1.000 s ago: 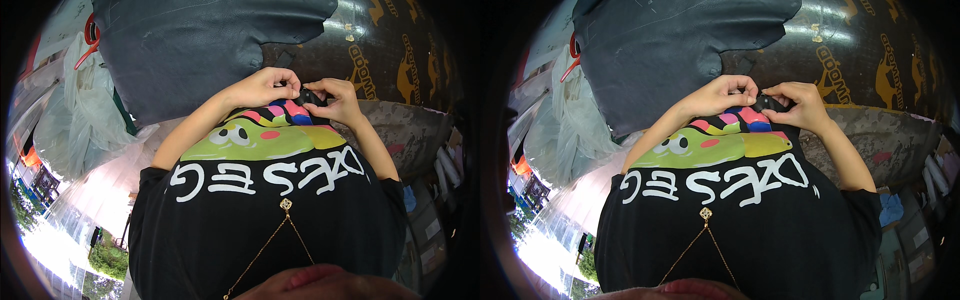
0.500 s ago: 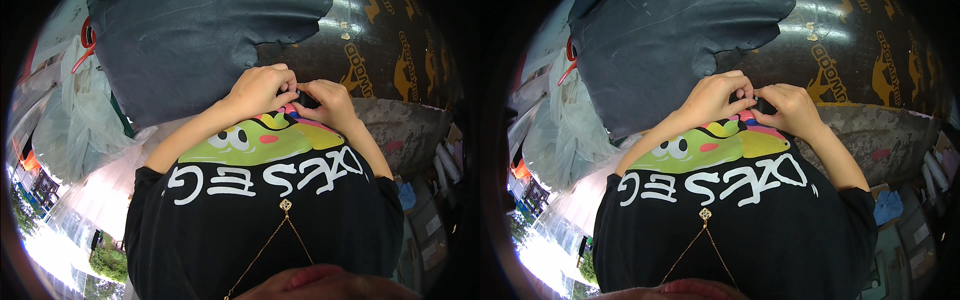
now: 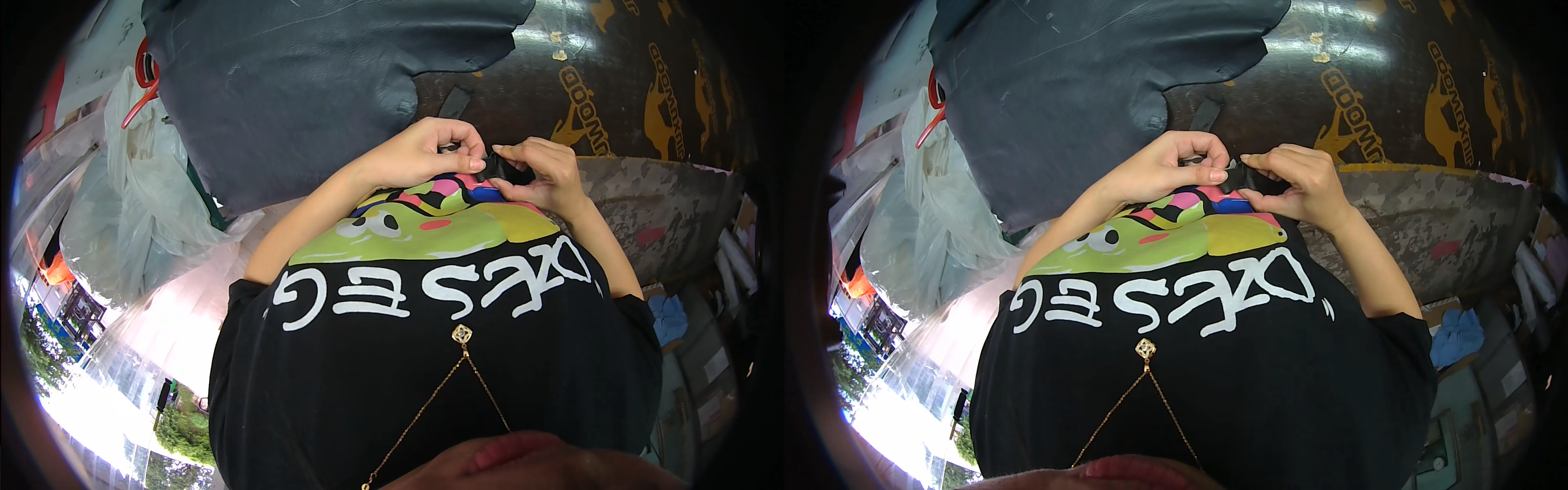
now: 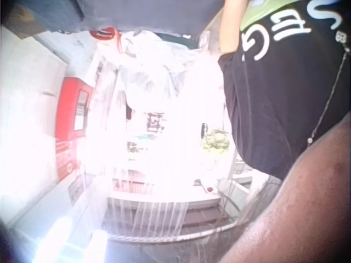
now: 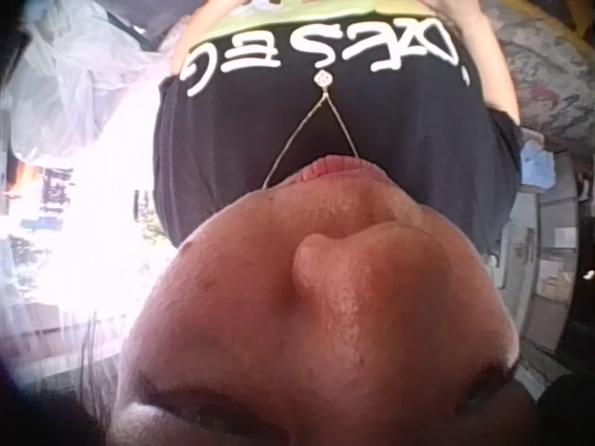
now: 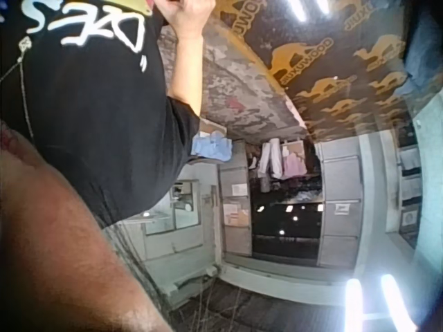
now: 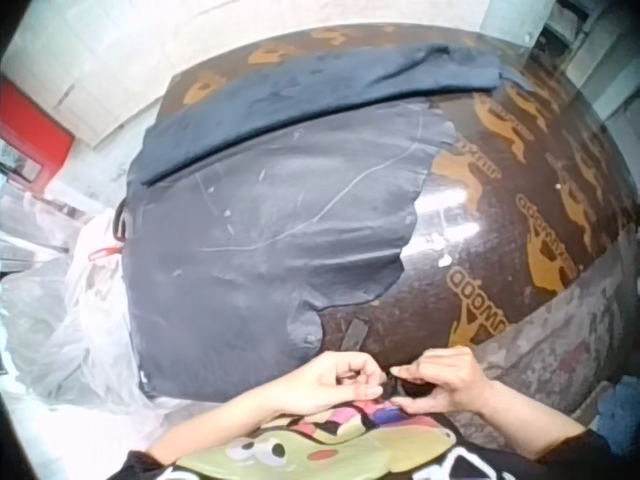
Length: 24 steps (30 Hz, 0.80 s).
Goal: The person folds a large piece of dark fabric on a workbench, then carries it to a pile of other materials. They return to the workbench and begin attaching small black fasteners to the folded fabric by hand.
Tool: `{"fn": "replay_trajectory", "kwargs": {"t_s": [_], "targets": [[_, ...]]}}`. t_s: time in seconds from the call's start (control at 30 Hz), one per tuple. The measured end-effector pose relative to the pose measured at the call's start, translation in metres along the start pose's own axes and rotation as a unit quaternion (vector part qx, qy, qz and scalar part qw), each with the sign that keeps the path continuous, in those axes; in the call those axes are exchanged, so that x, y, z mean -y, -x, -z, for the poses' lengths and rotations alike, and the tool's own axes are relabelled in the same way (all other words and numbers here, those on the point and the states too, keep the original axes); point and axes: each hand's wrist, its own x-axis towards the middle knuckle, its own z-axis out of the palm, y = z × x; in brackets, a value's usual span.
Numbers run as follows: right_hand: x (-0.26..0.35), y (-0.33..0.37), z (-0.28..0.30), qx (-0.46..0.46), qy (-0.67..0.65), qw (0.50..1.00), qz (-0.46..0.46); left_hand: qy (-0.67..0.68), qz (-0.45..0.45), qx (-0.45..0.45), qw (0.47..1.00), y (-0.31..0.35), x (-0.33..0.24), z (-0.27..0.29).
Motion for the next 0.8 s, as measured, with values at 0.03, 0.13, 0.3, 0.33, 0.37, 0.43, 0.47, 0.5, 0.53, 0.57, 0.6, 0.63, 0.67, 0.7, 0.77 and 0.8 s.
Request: {"fn": "replay_trajectory", "kwargs": {"t_s": [0.03,0.13,0.3,0.33,0.37,0.43,0.47,0.5,0.53,0.57,0.6,0.63,0.67,0.7,0.77,0.8], "targets": [[0.0,0.001,0.0,-0.005,-0.006,1.0,-0.003,-0.007,-0.013,0.001,1.0,-0.001,0.001,0.0],[0.001,0.003,0.0,-0.011,-0.014,1.0,-0.019,-0.085,-0.025,-0.005,0.996,-0.004,0.001,-0.001],[0.004,0.001,-0.003,0.001,0.011,0.998,-0.063,-0.375,-0.1,-0.075,0.919,-0.006,-0.015,-0.008],[0.005,-0.001,-0.003,0.013,0.017,0.997,-0.071,-0.403,-0.117,-0.087,0.903,-0.005,-0.014,-0.009],[0.008,-0.004,-0.002,0.025,0.022,0.996,-0.078,-0.388,-0.1,-0.089,0.912,-0.005,-0.012,-0.008],[0.011,-0.007,-0.003,0.039,0.036,0.994,-0.091,-0.355,-0.066,-0.094,0.928,-0.007,-0.009,-0.007],[0.013,-0.008,-0.004,0.042,0.045,0.994,-0.096,-0.315,-0.047,-0.099,0.943,-0.007,-0.007,-0.007],[0.014,-0.009,-0.004,0.044,0.053,0.992,-0.101,-0.275,-0.028,-0.104,0.955,-0.007,-0.005,-0.007],[0.016,-0.011,-0.005,0.03,0.059,0.994,-0.087,-0.234,-0.008,-0.109,0.966,-0.007,-0.004,-0.007],[0.018,-0.013,-0.007,0.017,0.065,0.995,-0.074,-0.192,0.005,-0.104,0.976,-0.008,-0.004,-0.007],[0.02,-0.014,-0.008,0.003,0.071,0.996,-0.061,-0.151,0.018,-0.1,0.983,-0.01,-0.004,-0.006],[0.021,-0.016,-0.009,0.004,0.069,0.995,-0.074,-0.109,0.031,-0.095,0.989,-0.01,-0.004,-0.005],[0.021,-0.017,-0.01,0.005,0.068,0.994,-0.087,-0.102,0.036,-0.099,0.989,-0.011,-0.005,-0.006],[0.022,-0.018,-0.01,0.005,0.066,0.993,-0.1,-0.096,0.041,-0.103,0.989,-0.011,-0.008,-0.006],[0.027,-0.023,-0.008,0.014,0.074,0.991,-0.111,-0.072,0.036,-0.115,0.99,-0.012,-0.008,-0.007],[0.029,-0.025,-0.006,0.018,0.077,0.99,-0.117,-0.055,0.027,-0.122,0.991,-0.013,-0.004,-0.009]]}}
